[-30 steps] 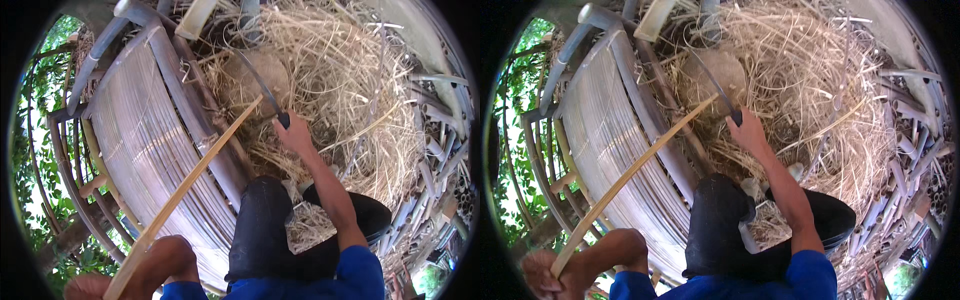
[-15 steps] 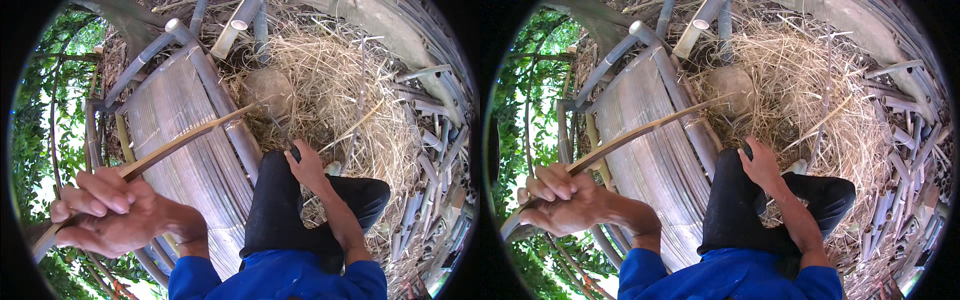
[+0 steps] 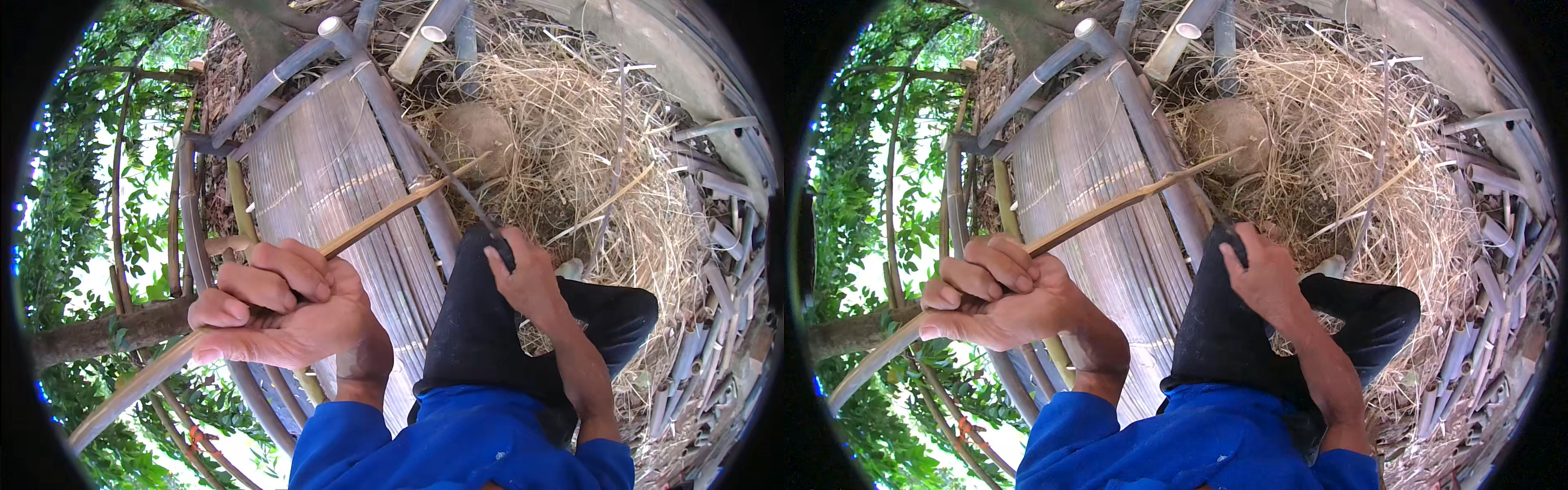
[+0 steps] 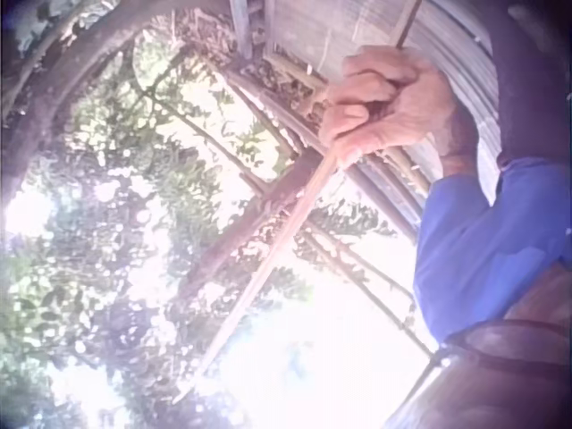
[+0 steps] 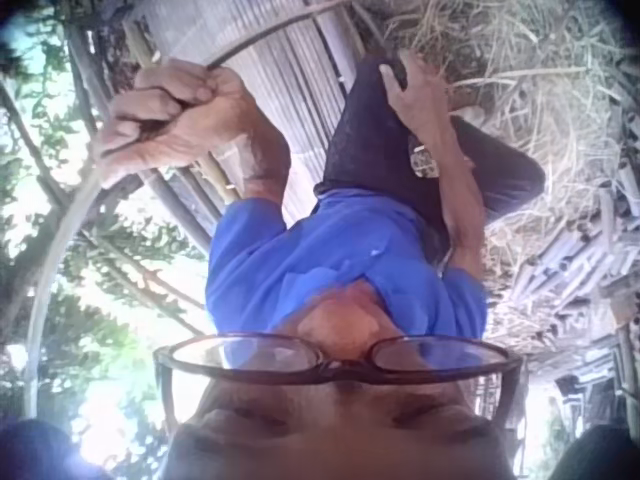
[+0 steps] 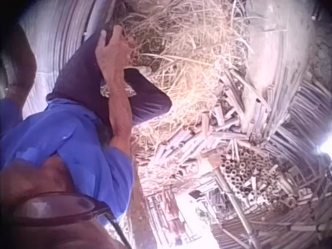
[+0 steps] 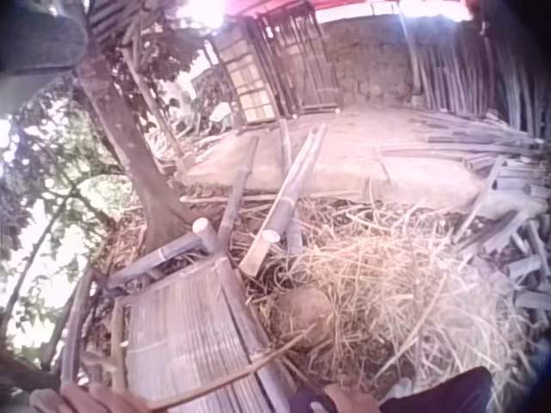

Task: The person shaves a thin strip of bamboo by repeatedly sliding a machete along its length while holding the bamboo by hand. The person sits at a bamboo workbench in an outdoor setting surrounded by straw and bamboo poles.

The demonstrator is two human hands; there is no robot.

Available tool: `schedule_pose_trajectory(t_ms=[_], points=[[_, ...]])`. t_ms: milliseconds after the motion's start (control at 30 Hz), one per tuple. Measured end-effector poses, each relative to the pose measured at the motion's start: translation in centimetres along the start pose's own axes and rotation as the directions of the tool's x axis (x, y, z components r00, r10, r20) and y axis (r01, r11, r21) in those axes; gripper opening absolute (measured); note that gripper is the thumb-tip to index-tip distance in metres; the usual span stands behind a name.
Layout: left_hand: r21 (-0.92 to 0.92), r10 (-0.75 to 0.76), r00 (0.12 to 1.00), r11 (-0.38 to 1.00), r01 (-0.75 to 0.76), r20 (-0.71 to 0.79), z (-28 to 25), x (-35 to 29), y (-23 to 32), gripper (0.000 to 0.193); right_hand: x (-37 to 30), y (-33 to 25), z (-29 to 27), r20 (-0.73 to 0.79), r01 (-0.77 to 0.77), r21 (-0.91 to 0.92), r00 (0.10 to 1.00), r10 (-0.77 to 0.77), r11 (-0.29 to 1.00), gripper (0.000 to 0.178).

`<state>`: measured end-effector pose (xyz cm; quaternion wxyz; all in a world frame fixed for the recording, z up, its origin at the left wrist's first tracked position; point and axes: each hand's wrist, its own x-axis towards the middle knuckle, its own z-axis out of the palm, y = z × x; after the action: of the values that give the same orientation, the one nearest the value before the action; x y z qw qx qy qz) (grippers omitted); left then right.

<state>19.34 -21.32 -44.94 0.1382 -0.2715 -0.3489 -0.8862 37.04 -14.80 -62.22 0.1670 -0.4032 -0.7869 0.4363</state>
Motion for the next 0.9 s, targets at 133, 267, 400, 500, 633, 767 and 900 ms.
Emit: schedule_pose_trajectory(t_ms=[133,267,400,500,633,767,900], points=[[0.07,0.051,0.999,0.996,-0.05,-0.015,-0.2,-0.4,0.3,0.047,-0.7,-5.7,-1.0,-0.101,0.302,0.079,0.951,-0.293,0.95,0.024],[0.144,0.054,0.998,0.988,-0.05,-0.026,0.1,-1.1,0.7,0.046,-1.9,-9.5,-2.6,-0.12,0.457,0.146,0.888,-0.443,0.877,0.028],[0.111,0.097,0.995,0.989,-0.097,0.005,0.0,-1.1,0.9,0.045,-0.6,-8.4,0.1,-0.056,0.454,0.0,0.89,-0.453,0.891,0.027],[0.058,0.078,0.997,0.995,-0.08,0.023,-0.4,-1.3,0.7,0.045,-2.2,-9.4,-0.3,-0.07,0.49,0.019,0.87,-0.487,0.872,0.022],[0.08,0.085,0.995,0.993,-0.088,0.043,-1.3,-1.3,0.9,0.047,-2.2,-8.6,0.5,-0.022,0.472,-0.016,0.881,-0.473,0.881,0.017],[0.163,0.051,0.997,0.985,-0.06,0.059,-1.7,-0.5,1.4,0.05,-1.4,-8.5,0.1,-0.033,0.477,-0.044,0.877,-0.478,0.878,0.017],[0.109,0.054,0.998,0.992,-0.057,0.029,-1.6,-0.8,0.9,0.048,-0.6,-6.0,0.7,-0.008,0.475,-0.059,0.879,-0.477,0.878,0.018]])
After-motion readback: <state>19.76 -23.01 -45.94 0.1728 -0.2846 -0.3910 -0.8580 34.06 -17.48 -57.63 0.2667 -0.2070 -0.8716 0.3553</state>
